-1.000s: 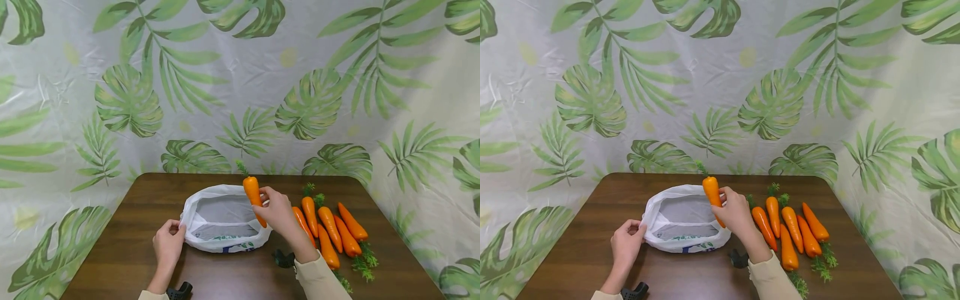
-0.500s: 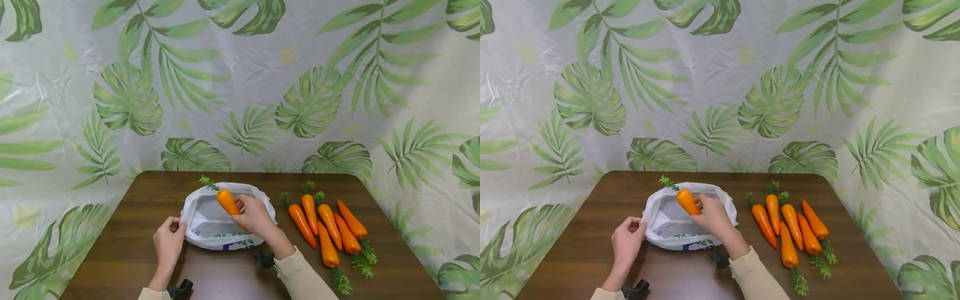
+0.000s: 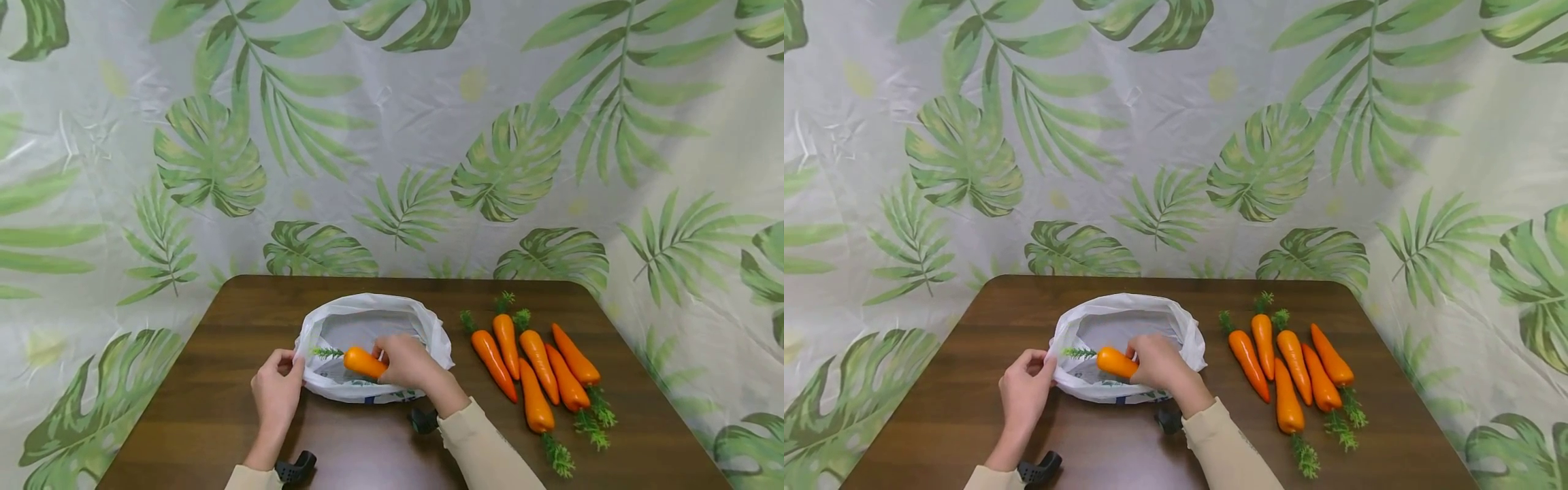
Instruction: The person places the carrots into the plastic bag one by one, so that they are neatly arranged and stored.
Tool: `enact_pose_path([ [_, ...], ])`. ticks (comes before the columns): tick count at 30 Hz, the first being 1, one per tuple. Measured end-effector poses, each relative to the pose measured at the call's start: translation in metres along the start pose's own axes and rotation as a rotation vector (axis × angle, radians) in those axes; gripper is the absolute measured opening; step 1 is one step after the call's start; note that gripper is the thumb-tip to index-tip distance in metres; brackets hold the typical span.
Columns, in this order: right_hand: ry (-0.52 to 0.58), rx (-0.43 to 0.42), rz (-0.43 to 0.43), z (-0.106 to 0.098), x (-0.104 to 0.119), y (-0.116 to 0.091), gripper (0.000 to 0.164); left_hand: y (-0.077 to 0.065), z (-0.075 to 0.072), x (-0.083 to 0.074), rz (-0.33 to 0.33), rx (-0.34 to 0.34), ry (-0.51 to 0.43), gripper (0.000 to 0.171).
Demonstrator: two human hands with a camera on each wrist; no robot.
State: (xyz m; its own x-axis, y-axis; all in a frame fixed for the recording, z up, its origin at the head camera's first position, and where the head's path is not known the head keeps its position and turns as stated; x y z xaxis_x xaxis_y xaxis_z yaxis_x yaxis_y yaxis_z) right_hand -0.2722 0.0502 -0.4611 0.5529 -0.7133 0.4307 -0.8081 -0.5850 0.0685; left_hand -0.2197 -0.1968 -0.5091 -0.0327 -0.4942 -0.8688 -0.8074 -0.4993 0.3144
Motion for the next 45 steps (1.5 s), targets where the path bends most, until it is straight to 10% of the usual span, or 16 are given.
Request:
enact_pose_path([
  [19,-0.029,0.133,-0.034,0.001,-0.004,-0.002,0.017,-0.002,-0.001,-0.002,0.011,0.008,0.028,0.003],
  [45,0.06,-0.026,0.079,-0.036,0.002,-0.016,0.041,-0.004,-0.002,-0.002,0.039,0.0,0.073,0.004],
])
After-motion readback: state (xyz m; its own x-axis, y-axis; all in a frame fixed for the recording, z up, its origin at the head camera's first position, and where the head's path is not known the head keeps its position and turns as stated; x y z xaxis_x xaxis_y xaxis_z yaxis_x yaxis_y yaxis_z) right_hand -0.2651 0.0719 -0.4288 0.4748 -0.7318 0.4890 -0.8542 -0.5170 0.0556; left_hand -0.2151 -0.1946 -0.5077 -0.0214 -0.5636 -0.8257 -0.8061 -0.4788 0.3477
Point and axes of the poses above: each hand's wrist, its own y-axis towards the middle knuckle, its own z-axis out of the palm, x = y × z, the point moved 2 cm from there along y, towards the middle knuckle, and after that the axes turned 1 degree about -z, right-handed, at the moved point
